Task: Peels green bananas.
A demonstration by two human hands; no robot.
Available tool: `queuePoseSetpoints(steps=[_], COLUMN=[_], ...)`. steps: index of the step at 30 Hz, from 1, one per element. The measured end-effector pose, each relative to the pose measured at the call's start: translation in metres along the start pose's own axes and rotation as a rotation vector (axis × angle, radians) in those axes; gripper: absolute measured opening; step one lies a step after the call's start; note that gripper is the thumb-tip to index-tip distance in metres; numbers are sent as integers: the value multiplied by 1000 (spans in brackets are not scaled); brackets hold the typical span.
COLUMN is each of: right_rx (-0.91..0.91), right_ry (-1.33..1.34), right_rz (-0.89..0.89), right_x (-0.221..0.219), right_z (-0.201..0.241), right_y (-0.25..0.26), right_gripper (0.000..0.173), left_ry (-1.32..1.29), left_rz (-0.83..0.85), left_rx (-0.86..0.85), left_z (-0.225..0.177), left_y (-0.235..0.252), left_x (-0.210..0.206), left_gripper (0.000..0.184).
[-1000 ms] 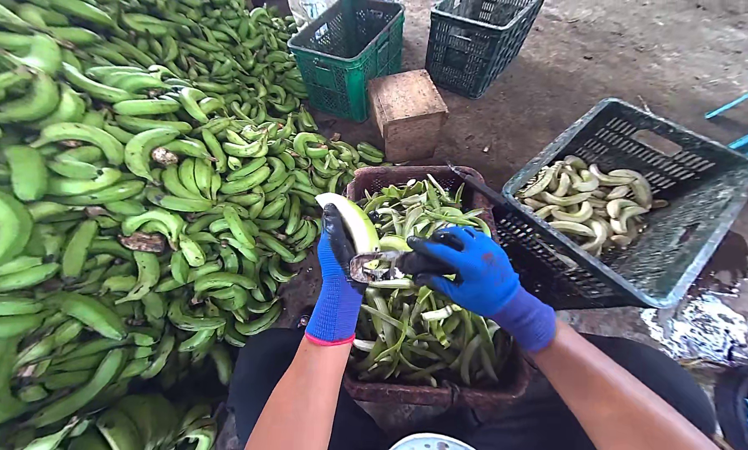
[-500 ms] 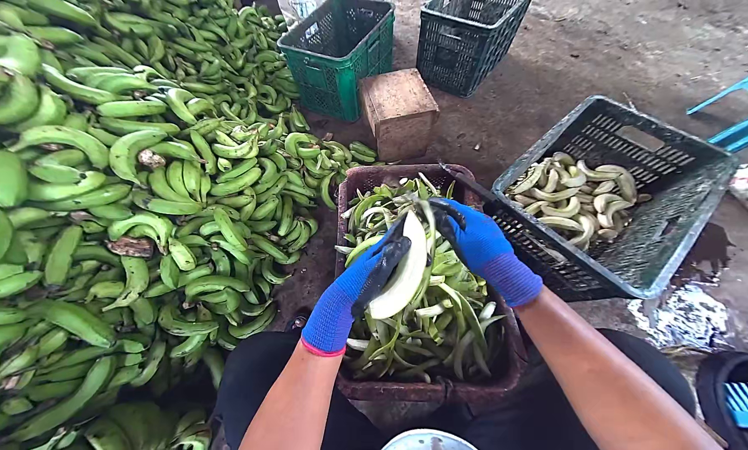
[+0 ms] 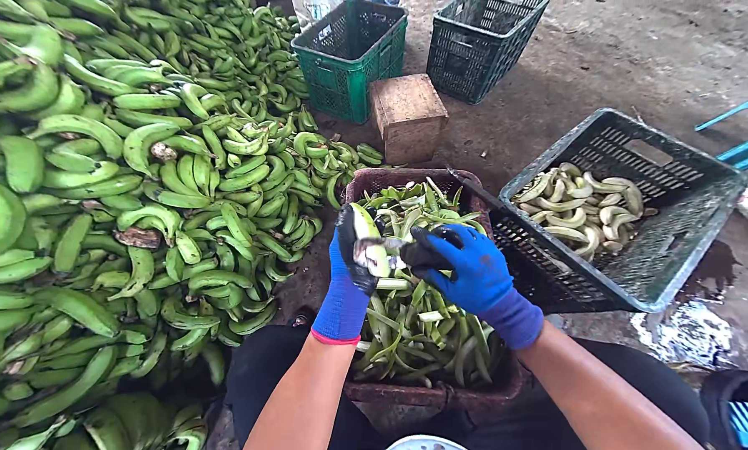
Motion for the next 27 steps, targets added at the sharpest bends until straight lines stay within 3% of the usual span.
queuePoseSetpoints(steps=[2, 5, 7, 9, 12, 14, 16, 18, 21, 23, 25, 27], right_rx=[-128, -161, -253, -479, -607, -430, -138, 128, 252, 148, -96, -364], right_ry=[64, 46, 69, 171, 277, 281, 229, 136, 36, 34, 85, 156], right_rz=[114, 142, 203, 395, 500, 428, 293, 141, 49, 81, 184, 326], right_x=[8, 10, 10, 11, 6, 9, 7, 5, 10, 12, 16, 19], right_z=[-1, -11, -18, -30, -43, -36, -28, -24, -17, -13, -13, -24], right_y=[7, 10, 15, 25, 27, 20, 10, 1, -1, 2, 9, 20], right_gripper=[51, 53, 50, 41, 41, 41, 51, 56, 52, 51, 47, 42], left_ry=[191, 528, 764, 916, 921, 815, 642, 434, 343, 513, 694, 762], left_rz=[37, 44, 98, 214, 183, 118, 115, 107, 18, 47, 168, 274], left_rx=[-87, -126, -73, 27, 134, 127, 87, 114, 115, 42, -41, -23], left_z=[4, 4, 2, 1, 4, 0, -7, -13, -18, -15, -10, -10], left_y=[-8, -13, -15, -20, -17, -10, -6, -4, -8, -18, -28, -29], left_x=[-6, -5, -8, -15, -12, -2, 13, 20, 14, 8, 3, -2], left_gripper=[33, 39, 41, 45, 44, 42, 33, 37, 41, 37, 34, 43])
Point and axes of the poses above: each hand's wrist, its own y-axis towards the middle knuckle, its own x-axis out of the back of the hand, z = x × y, the point moved 1 cm from there along y, towards the middle knuckle, and after that the axes turned 9 degrees about -y, right-handed, at the moved point
